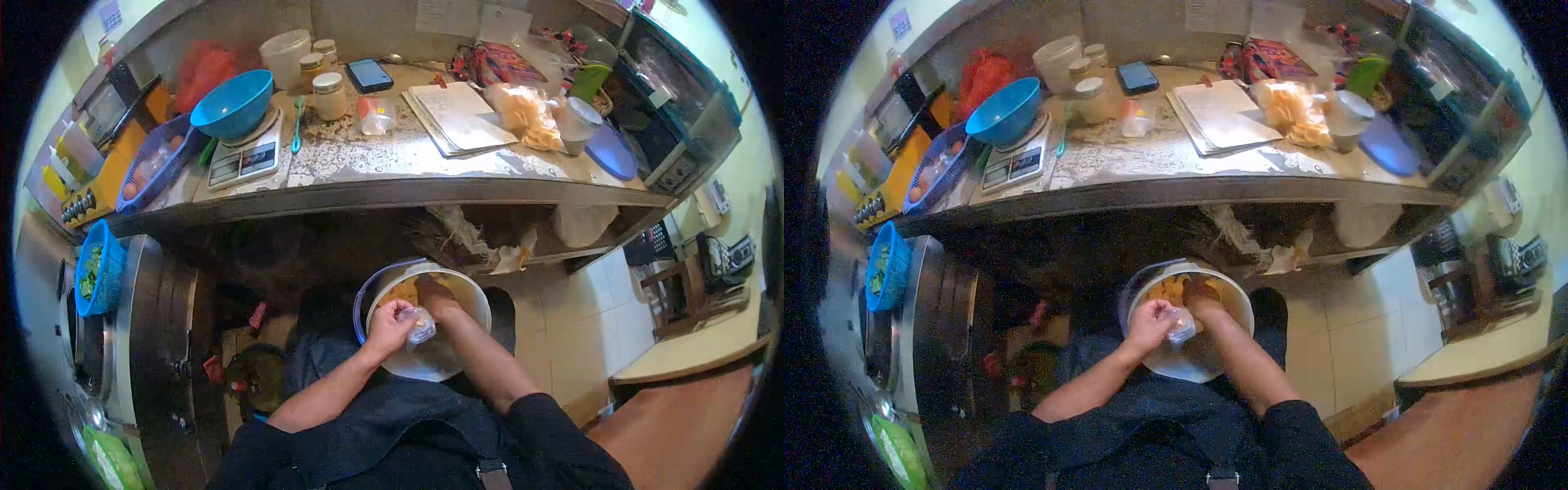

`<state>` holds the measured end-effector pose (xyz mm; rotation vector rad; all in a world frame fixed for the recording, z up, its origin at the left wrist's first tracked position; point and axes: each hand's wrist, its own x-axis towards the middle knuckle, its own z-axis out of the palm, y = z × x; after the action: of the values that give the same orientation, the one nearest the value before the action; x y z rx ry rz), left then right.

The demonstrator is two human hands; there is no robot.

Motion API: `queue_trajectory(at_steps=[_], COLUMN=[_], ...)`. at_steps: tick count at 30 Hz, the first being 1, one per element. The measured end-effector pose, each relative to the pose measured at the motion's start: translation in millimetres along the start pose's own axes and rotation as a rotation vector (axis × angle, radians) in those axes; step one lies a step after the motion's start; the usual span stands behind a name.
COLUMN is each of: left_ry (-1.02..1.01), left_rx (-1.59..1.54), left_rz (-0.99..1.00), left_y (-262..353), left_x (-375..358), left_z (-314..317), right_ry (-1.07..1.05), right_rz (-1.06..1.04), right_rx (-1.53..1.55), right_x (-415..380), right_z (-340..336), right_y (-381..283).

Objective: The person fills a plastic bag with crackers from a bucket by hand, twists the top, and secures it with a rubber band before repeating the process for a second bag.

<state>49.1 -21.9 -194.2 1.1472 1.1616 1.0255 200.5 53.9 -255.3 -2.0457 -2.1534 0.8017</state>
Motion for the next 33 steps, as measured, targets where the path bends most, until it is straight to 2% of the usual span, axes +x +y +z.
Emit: queue_trajectory(at_steps=[1,4,10,14,19,22,23,25,26,28,30,32,33], left_ry=[-0.059,-0.013,-0.105,-0.073,0.015,0.02,0.026,0.029,0.032,0.074,0.05,0.015,-0.007], left_rx=[-0.056,-0.123,-0.199,-0.212,-0.274,-0.254,-0.239,-0.244,-0.244,-0.186,-0.233,-0.276,-0.292], left_rz=[-0.094,-0.062,-0.092,-0.159,-0.101,-0.073,-0.069,-0.027,-0.03,-0.061,-0.077,-0.094,-0.115], left_y=[5,2,-11,5,5,3,0,6,8,16,16,14,14], left_x=[-1,-1,2,1,-1,4,3,7,3,0,-1,3,4], left_z=[-2,2,3,4,7,5,4,4,5,5,5,6,4], right_ry=[-0.011,-0.061,-0.22,-0.278,-0.271,-0.135,-0.143,-0.212,-0.282,-0.085,0.027,-0.064,-0.119], right_rz=[-0.001,-0.074,-0.21,-0.233,-0.217,-0.184,-0.079,-0.036,-0.101,-0.077,-0.076,0.17,0.164], right_rx=[0.063,0.299,0.819,0.972,1.029,0.861,0.689,0.101,-0.303,0.023,0.573,1.055,1.325], right_x=[9,13,6,10,6,-17,-42,-73,-81,-108,-127,-141,-142], right_z=[11,51,105,113,120,109,78,2,-33,-72,-86,-108,-108], right_y=[7,17,19,22,32,49,50,21,3,-4,5,-7,-4])
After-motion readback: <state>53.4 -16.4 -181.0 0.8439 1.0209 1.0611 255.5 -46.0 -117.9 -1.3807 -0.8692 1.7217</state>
